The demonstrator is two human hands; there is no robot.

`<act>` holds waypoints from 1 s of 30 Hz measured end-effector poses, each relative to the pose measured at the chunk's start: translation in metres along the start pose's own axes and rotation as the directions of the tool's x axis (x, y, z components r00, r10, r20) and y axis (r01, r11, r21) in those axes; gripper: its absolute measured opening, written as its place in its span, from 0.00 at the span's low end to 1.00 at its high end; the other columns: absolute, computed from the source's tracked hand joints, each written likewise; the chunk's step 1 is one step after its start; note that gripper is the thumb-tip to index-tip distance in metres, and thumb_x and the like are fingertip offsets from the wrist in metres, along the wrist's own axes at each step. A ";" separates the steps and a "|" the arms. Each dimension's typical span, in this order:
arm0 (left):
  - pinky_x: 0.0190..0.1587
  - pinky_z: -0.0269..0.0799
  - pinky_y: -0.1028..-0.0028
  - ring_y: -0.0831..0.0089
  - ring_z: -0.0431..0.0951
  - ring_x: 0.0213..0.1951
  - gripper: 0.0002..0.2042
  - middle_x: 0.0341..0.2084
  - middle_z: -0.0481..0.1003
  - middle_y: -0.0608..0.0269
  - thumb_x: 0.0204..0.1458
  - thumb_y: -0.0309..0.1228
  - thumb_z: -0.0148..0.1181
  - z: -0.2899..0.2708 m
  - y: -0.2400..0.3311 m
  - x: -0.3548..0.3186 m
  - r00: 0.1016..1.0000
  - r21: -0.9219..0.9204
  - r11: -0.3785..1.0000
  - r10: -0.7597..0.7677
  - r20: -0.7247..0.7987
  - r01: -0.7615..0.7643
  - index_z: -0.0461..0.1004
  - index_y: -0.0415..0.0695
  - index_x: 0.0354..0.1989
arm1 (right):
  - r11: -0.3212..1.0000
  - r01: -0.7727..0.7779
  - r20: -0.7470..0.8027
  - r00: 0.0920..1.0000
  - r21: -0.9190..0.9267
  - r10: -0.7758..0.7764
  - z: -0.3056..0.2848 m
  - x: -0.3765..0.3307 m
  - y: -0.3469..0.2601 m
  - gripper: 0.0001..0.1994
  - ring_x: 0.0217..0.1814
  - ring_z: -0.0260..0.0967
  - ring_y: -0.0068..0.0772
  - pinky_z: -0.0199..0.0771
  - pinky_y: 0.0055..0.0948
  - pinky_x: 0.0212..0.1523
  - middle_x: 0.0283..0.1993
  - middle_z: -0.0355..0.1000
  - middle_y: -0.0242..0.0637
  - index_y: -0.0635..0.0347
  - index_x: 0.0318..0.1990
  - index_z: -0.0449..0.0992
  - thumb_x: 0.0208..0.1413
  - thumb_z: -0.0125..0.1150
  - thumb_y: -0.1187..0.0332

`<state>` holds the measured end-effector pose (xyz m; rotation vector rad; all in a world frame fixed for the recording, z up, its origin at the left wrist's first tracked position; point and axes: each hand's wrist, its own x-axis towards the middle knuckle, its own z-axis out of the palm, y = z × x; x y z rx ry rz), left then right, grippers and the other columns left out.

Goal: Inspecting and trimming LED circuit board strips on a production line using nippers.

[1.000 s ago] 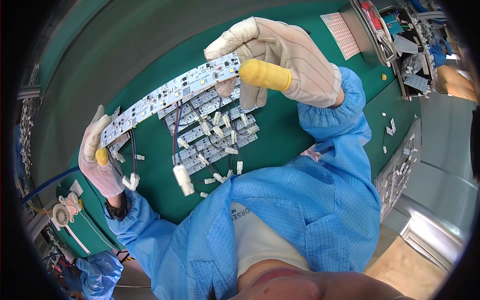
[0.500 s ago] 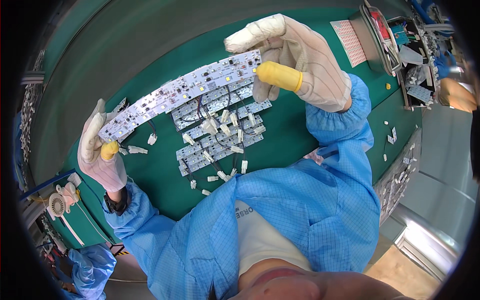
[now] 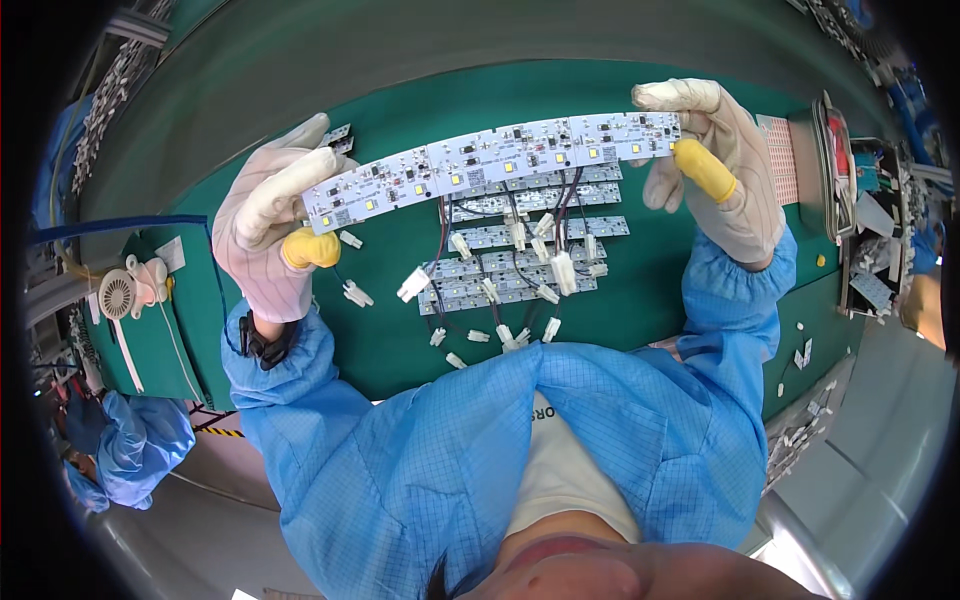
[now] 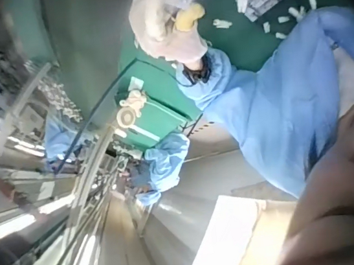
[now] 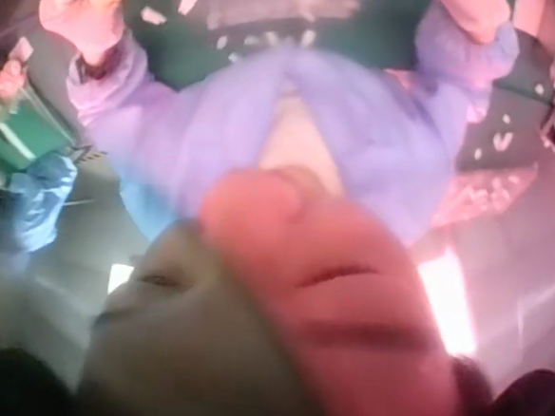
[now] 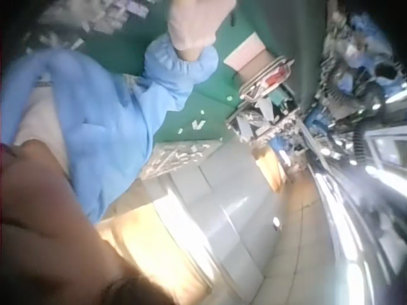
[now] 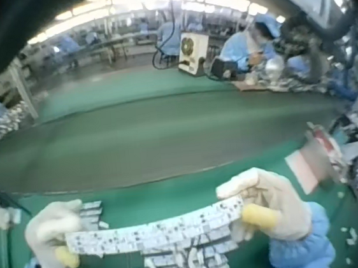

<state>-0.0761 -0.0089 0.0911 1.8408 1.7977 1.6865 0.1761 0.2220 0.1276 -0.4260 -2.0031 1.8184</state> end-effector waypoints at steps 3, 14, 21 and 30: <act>0.51 0.68 0.56 0.63 0.76 0.37 0.30 0.33 0.74 0.49 0.45 0.51 0.58 -0.002 -0.003 -0.001 0.999 0.003 0.999 0.053 0.013 -0.053 0.72 0.32 0.44 | 1.000 0.009 -0.010 1.000 -0.013 -0.010 0.001 -0.001 0.002 0.37 0.23 0.70 0.18 0.65 0.11 0.18 0.32 0.72 0.36 0.67 0.51 0.65 0.44 0.63 0.42; 0.42 0.76 0.72 0.63 0.75 0.45 0.27 0.44 0.73 0.48 0.52 0.54 0.49 0.009 0.001 0.010 0.948 0.164 0.939 -0.313 0.054 0.301 0.74 0.40 0.46 | 0.998 -0.040 0.122 0.992 0.040 0.034 -0.005 -0.004 -0.007 0.23 0.24 0.72 0.22 0.71 0.15 0.22 0.35 0.74 0.43 0.66 0.51 0.66 0.53 0.58 0.59; 0.41 0.77 0.74 0.64 0.75 0.45 0.21 0.49 0.69 0.43 0.49 0.40 0.60 0.007 -0.004 0.000 0.958 0.007 0.958 -0.285 -0.009 0.286 0.72 0.38 0.48 | 0.997 0.073 0.114 0.991 -0.002 -0.072 -0.006 -0.001 -0.002 0.27 0.27 0.72 0.22 0.69 0.14 0.22 0.39 0.72 0.41 0.65 0.53 0.64 0.54 0.57 0.53; 0.37 0.78 0.73 0.61 0.76 0.41 0.26 0.41 0.70 0.42 0.44 0.40 0.65 0.009 0.014 -0.004 0.972 -0.148 0.965 -0.228 -0.057 0.218 0.71 0.28 0.44 | 0.997 -0.021 0.022 1.000 -0.079 0.023 -0.001 0.008 0.010 0.29 0.24 0.67 0.17 0.62 0.12 0.21 0.35 0.71 0.35 0.65 0.52 0.66 0.51 0.58 0.50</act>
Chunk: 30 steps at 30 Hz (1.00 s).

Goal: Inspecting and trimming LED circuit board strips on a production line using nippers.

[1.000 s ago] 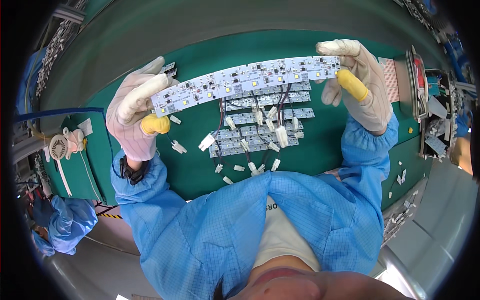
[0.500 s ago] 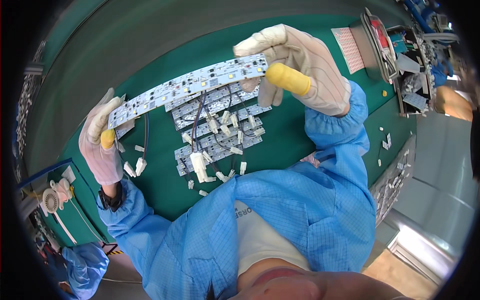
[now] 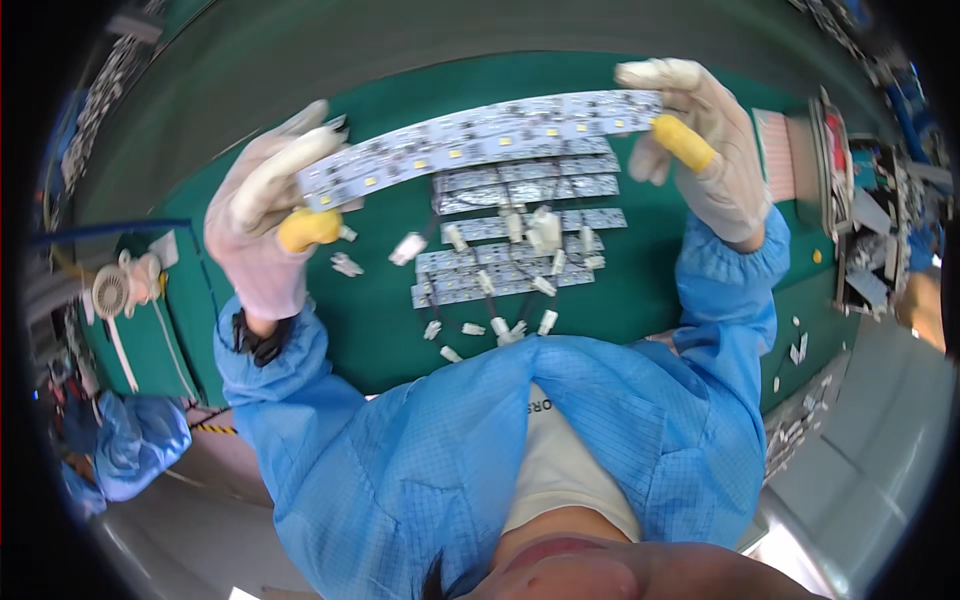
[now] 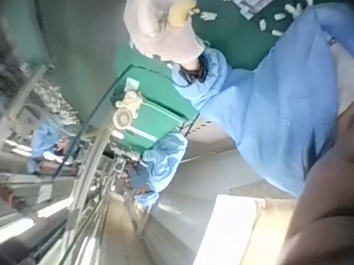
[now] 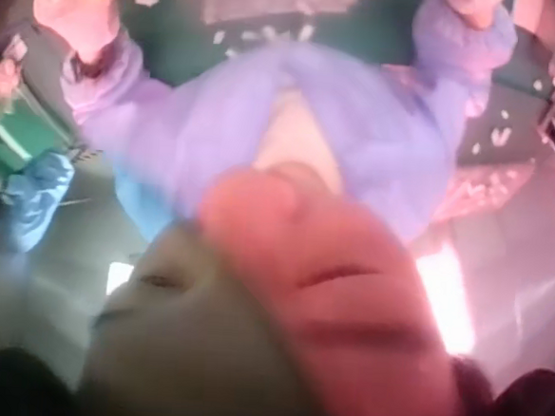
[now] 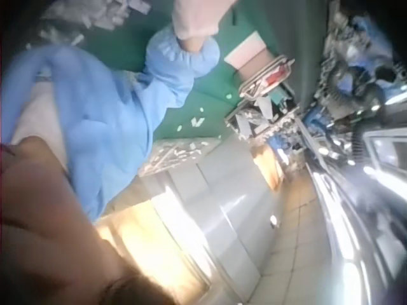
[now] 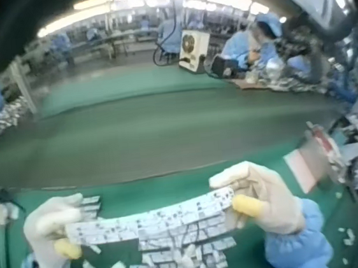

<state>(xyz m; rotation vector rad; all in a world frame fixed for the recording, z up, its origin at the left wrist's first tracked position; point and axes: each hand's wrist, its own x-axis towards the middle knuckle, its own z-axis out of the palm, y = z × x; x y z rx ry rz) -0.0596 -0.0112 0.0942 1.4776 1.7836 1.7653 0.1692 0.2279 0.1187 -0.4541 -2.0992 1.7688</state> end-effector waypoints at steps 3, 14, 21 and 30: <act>0.38 0.75 0.76 0.68 0.76 0.40 0.25 0.38 0.74 0.53 0.41 0.41 0.66 -0.005 0.002 0.004 0.993 0.113 0.989 0.090 0.076 -0.098 0.74 0.33 0.43 | 0.996 -0.024 -0.004 1.000 -0.089 0.024 -0.004 0.001 -0.001 0.34 0.23 0.66 0.17 0.61 0.12 0.21 0.34 0.70 0.36 0.66 0.52 0.65 0.48 0.59 0.43; 0.36 0.70 0.83 0.75 0.77 0.36 0.21 0.34 0.76 0.61 0.43 0.36 0.64 -0.005 0.000 0.008 0.947 0.021 0.946 -0.322 0.000 0.322 0.74 0.38 0.45 | 0.999 -0.036 -0.023 0.999 -0.013 0.036 0.011 -0.004 -0.007 0.34 0.21 0.67 0.18 0.63 0.12 0.19 0.34 0.71 0.37 0.67 0.51 0.65 0.47 0.62 0.46; 0.43 0.72 0.72 0.62 0.77 0.43 0.21 0.30 0.77 0.59 0.37 0.39 0.66 -0.010 -0.005 0.014 0.985 0.198 0.971 0.105 0.138 -0.131 0.77 0.43 0.41 | 0.997 0.037 0.041 0.999 -0.069 -0.035 -0.009 -0.001 0.004 0.43 0.25 0.68 0.18 0.64 0.14 0.23 0.37 0.71 0.37 0.67 0.53 0.64 0.42 0.57 0.34; 0.38 0.72 0.81 0.77 0.77 0.34 0.17 0.38 0.76 0.56 0.50 0.30 0.59 -0.004 -0.005 0.020 0.893 0.224 0.876 -0.448 0.050 0.427 0.72 0.37 0.47 | 0.998 -0.014 0.064 0.998 0.062 0.010 0.006 -0.007 -0.008 0.31 0.22 0.69 0.19 0.64 0.13 0.19 0.37 0.72 0.39 0.66 0.53 0.65 0.48 0.63 0.51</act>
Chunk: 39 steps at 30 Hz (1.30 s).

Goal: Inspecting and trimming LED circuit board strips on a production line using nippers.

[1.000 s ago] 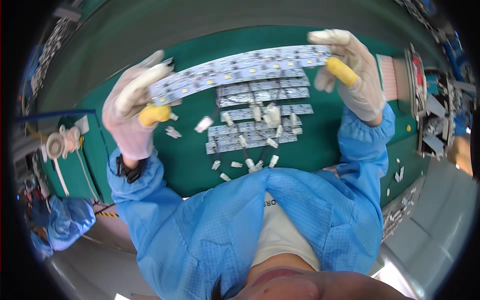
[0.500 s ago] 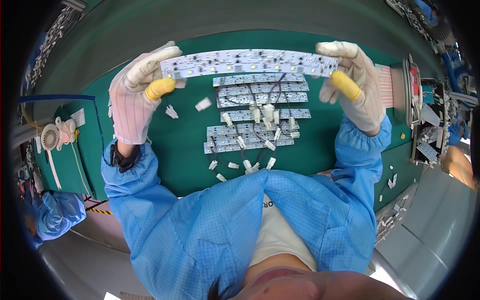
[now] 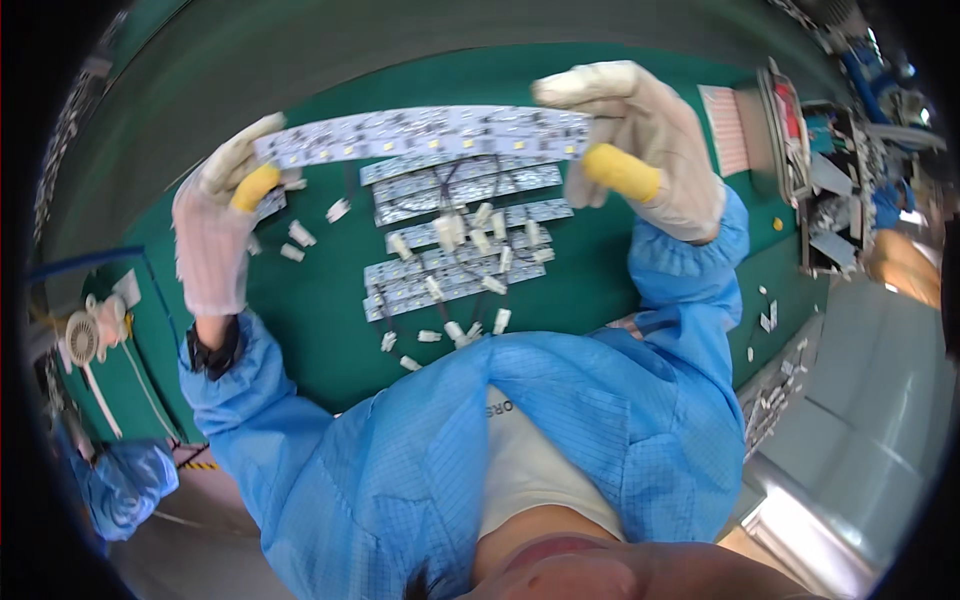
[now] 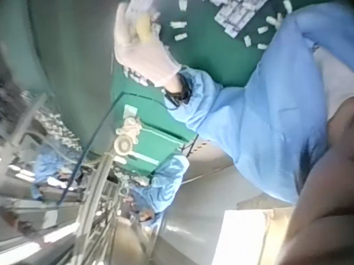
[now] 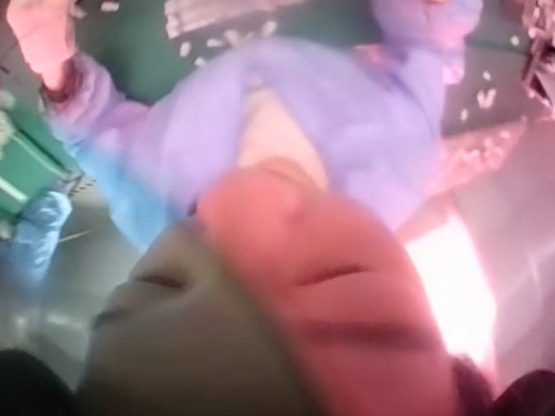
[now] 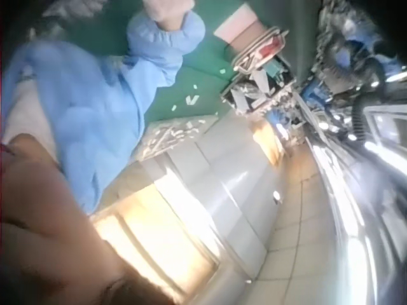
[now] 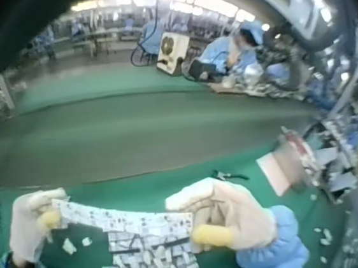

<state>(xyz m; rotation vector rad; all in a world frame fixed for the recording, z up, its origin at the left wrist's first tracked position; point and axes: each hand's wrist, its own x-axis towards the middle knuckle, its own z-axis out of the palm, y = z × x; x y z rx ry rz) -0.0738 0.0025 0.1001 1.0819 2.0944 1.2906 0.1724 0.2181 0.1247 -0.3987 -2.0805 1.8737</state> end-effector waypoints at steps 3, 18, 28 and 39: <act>0.41 0.71 0.81 0.77 0.77 0.37 0.20 0.42 0.75 0.54 0.51 0.32 0.59 0.000 -0.009 0.001 0.998 0.018 0.998 0.058 -0.003 -0.058 0.69 0.36 0.50 | 0.971 0.200 0.156 0.963 0.134 -0.220 -0.005 0.002 0.003 0.21 0.29 0.71 0.25 0.70 0.18 0.26 0.43 0.70 0.43 0.67 0.53 0.64 0.53 0.57 0.69; 0.39 0.69 0.81 0.77 0.76 0.33 0.15 0.30 0.78 0.60 0.58 0.36 0.51 0.008 -0.004 -0.012 0.989 -0.172 0.979 0.125 0.076 -0.110 0.72 0.37 0.44 | 0.940 -0.036 -0.075 0.997 -0.340 0.011 -0.020 0.013 0.020 0.19 0.27 0.63 0.16 0.62 0.16 0.28 0.28 0.67 0.28 0.60 0.38 0.71 0.60 0.46 0.52; 0.36 0.68 0.80 0.79 0.75 0.33 0.15 0.33 0.77 0.61 0.59 0.35 0.45 0.008 -0.009 -0.003 0.999 0.028 0.998 0.050 0.007 -0.050 0.73 0.38 0.43 | 0.999 -0.044 0.077 0.996 -0.024 0.046 -0.008 0.000 0.001 0.16 0.29 0.68 0.17 0.68 0.17 0.30 0.29 0.69 0.30 0.61 0.36 0.71 0.57 0.54 0.55; 0.39 0.68 0.79 0.77 0.75 0.34 0.20 0.29 0.78 0.63 0.62 0.41 0.38 0.011 -0.008 -0.007 0.983 0.130 0.975 0.180 0.029 -0.182 0.75 0.38 0.41 | 0.526 0.496 0.235 0.842 -0.691 -0.486 -0.020 0.004 0.017 0.12 0.27 0.66 0.40 0.66 0.31 0.26 0.28 0.67 0.39 0.64 0.34 0.69 0.54 0.55 0.62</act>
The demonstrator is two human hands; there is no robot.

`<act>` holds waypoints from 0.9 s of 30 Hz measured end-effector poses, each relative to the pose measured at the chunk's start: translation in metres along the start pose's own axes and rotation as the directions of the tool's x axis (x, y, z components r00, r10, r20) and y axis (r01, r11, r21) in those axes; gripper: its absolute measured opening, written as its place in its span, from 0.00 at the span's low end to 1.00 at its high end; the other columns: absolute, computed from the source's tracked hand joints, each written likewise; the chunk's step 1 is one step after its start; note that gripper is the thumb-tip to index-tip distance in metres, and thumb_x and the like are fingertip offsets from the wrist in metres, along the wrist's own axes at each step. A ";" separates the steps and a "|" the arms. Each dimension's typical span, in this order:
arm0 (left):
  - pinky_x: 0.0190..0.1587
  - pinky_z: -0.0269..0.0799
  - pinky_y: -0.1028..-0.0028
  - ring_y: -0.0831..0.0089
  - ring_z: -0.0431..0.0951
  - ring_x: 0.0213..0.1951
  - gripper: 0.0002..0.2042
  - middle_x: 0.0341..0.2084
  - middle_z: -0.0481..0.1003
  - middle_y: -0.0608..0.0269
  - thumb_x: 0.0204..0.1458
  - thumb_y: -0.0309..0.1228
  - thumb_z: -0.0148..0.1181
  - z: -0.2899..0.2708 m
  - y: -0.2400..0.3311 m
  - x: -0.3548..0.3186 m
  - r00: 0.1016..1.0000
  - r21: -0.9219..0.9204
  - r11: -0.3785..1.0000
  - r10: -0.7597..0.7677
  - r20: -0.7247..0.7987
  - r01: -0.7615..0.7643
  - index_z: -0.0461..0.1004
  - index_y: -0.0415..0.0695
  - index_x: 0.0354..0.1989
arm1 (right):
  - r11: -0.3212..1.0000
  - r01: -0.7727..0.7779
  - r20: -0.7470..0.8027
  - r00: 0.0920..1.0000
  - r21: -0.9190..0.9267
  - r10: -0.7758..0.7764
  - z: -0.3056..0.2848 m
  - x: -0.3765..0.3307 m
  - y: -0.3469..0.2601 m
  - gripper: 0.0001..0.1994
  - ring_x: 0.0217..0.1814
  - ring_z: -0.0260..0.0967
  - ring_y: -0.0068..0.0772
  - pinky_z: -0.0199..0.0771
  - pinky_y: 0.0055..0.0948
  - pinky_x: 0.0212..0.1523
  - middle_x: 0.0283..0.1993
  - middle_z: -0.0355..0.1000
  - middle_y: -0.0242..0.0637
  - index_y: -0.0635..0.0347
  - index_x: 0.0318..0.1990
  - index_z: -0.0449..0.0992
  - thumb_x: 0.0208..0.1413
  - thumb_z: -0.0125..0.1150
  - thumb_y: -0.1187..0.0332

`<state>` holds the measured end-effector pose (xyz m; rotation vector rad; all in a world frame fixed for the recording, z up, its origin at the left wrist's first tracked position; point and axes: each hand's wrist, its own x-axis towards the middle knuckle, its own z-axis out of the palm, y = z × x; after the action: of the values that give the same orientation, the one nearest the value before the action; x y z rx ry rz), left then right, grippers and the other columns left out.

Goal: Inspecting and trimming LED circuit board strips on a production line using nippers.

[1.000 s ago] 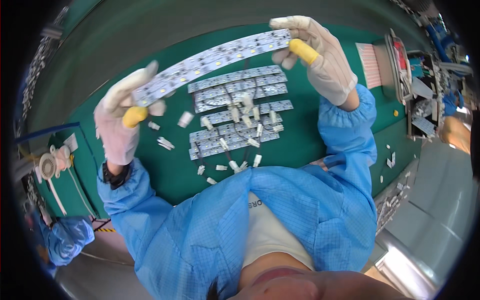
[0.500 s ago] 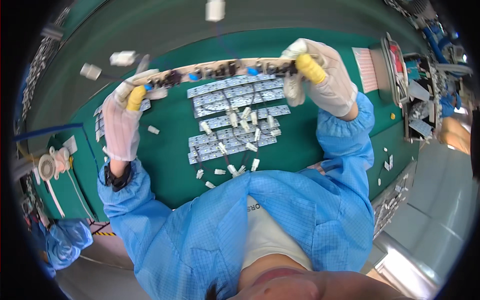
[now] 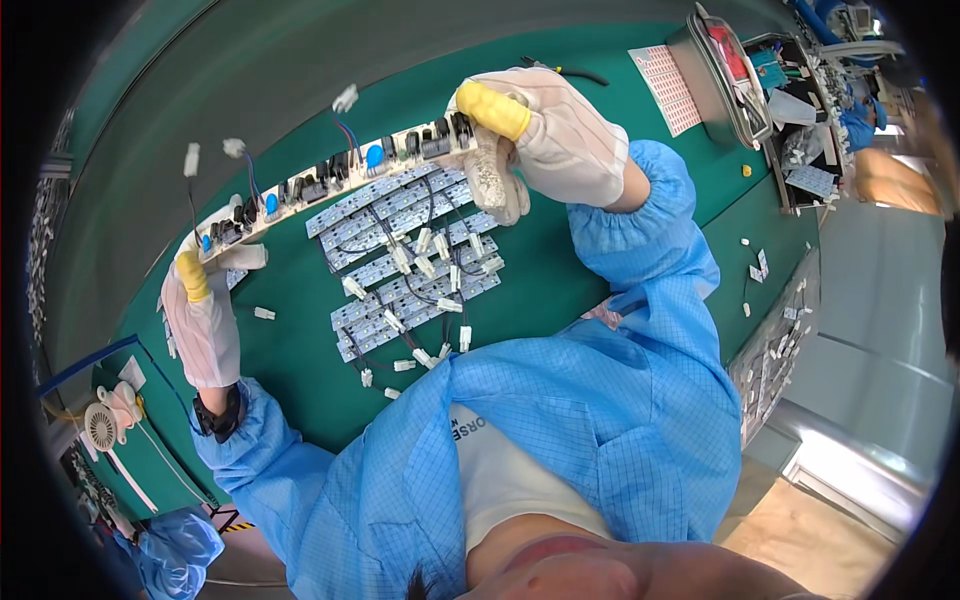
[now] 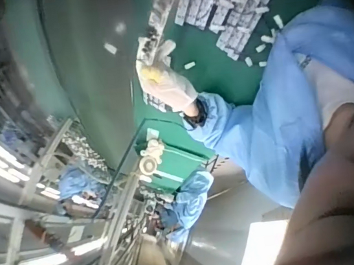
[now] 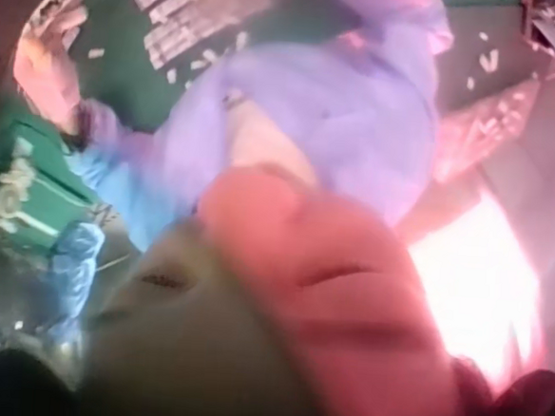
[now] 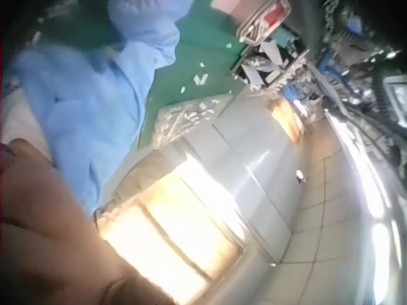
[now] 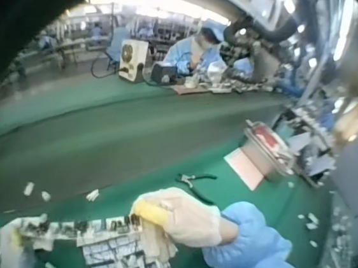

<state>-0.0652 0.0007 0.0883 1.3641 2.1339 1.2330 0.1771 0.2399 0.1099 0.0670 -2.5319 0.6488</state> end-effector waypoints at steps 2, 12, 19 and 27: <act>0.38 0.68 0.77 0.76 0.75 0.31 0.22 0.25 0.78 0.62 0.62 0.41 0.35 0.004 0.007 -0.001 0.998 -0.089 0.995 -0.054 -0.040 0.050 0.75 0.37 0.39 | 0.785 -0.339 0.103 0.936 0.518 0.336 0.003 -0.003 -0.005 0.10 0.28 0.66 0.40 0.66 0.31 0.29 0.28 0.67 0.38 0.64 0.35 0.68 0.52 0.56 0.65; 0.27 0.70 0.81 0.78 0.76 0.24 0.25 0.17 0.76 0.62 0.59 0.48 0.40 -0.010 0.013 -0.005 0.998 -0.270 0.961 -0.056 0.021 0.060 0.74 0.38 0.47 | 0.864 -0.318 0.081 0.947 0.391 0.312 0.014 0.001 0.020 0.14 0.20 0.63 0.16 0.62 0.14 0.22 0.22 0.66 0.28 0.64 0.34 0.68 0.54 0.57 0.59; 0.44 0.69 0.73 0.65 0.74 0.44 0.28 0.38 0.74 0.58 0.59 0.47 0.41 -0.001 0.007 -0.009 0.992 -0.859 0.501 0.011 0.125 0.102 0.52 0.41 0.62 | 0.311 -0.435 0.285 0.859 0.845 0.426 0.025 0.013 0.003 0.33 0.26 0.66 0.19 0.64 0.14 0.25 0.33 0.68 0.35 0.66 0.51 0.62 0.47 0.63 0.48; 0.44 0.66 0.76 0.73 0.74 0.38 0.12 0.41 0.73 0.61 0.55 0.26 0.45 -0.087 -0.063 0.010 0.982 -0.175 0.984 -0.029 -0.187 -0.004 0.72 0.38 0.43 | 0.429 -0.479 0.293 0.854 0.766 0.430 0.023 0.016 -0.005 0.37 0.33 0.68 0.24 0.67 0.18 0.32 0.42 0.65 0.40 0.67 0.55 0.59 0.47 0.59 0.45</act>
<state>-0.1636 -0.0440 0.0892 1.2000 2.0920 1.5603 0.1531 0.2261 0.1035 -0.3032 -2.0246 2.0566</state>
